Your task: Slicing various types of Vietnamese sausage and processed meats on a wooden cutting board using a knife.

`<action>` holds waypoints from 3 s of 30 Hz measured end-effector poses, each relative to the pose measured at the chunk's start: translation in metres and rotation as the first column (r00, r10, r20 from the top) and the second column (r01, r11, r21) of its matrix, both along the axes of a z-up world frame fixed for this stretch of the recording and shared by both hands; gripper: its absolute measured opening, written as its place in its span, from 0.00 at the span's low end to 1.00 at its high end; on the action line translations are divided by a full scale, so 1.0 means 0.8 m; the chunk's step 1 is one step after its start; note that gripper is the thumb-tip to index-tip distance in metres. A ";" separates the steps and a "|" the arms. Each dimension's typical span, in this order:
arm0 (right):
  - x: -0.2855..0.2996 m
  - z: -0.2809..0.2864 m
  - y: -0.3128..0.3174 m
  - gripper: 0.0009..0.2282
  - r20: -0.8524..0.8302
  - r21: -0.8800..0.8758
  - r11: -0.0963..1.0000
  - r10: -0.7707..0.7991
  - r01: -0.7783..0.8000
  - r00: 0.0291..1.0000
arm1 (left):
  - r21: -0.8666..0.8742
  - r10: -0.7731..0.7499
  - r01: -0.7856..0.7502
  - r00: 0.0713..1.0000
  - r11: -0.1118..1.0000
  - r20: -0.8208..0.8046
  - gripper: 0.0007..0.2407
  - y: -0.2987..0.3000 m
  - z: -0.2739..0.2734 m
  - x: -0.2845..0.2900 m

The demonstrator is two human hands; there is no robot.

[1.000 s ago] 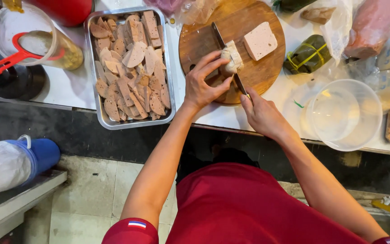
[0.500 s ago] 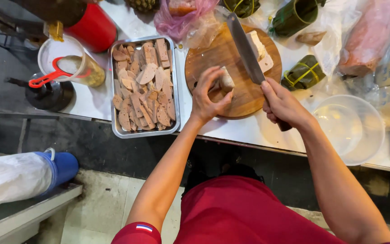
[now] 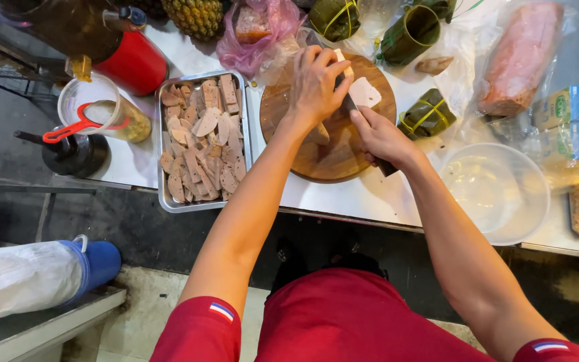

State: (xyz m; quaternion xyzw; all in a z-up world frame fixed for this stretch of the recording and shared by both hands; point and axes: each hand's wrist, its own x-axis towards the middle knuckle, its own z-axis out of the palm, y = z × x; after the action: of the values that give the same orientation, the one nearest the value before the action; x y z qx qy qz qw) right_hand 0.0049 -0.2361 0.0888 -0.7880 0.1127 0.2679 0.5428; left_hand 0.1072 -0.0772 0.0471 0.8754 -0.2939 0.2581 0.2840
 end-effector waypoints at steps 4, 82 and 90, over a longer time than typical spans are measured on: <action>-0.003 -0.002 0.007 0.22 0.099 -0.127 0.991 0.049 -0.036 0.994 | -0.027 0.014 -0.015 1.000 1.000 -0.024 0.10 0.007 -0.009 0.003; -0.129 -0.018 0.026 0.22 0.179 -0.659 0.745 0.290 -0.105 0.940 | -0.219 -0.136 0.064 0.933 0.974 -0.334 0.16 0.091 -0.086 -0.136; -0.201 0.033 0.021 0.23 0.065 -0.634 0.762 0.219 -0.129 0.974 | -0.260 -0.157 0.060 0.916 0.964 -0.370 0.13 0.091 -0.083 -0.137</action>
State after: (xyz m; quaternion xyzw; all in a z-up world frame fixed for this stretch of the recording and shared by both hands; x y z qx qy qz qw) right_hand -0.1562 -0.2190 0.1151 -0.9466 0.0844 0.2104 0.2293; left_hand -0.0026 -0.0042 -0.0191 0.8498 -0.2467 0.0980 0.4553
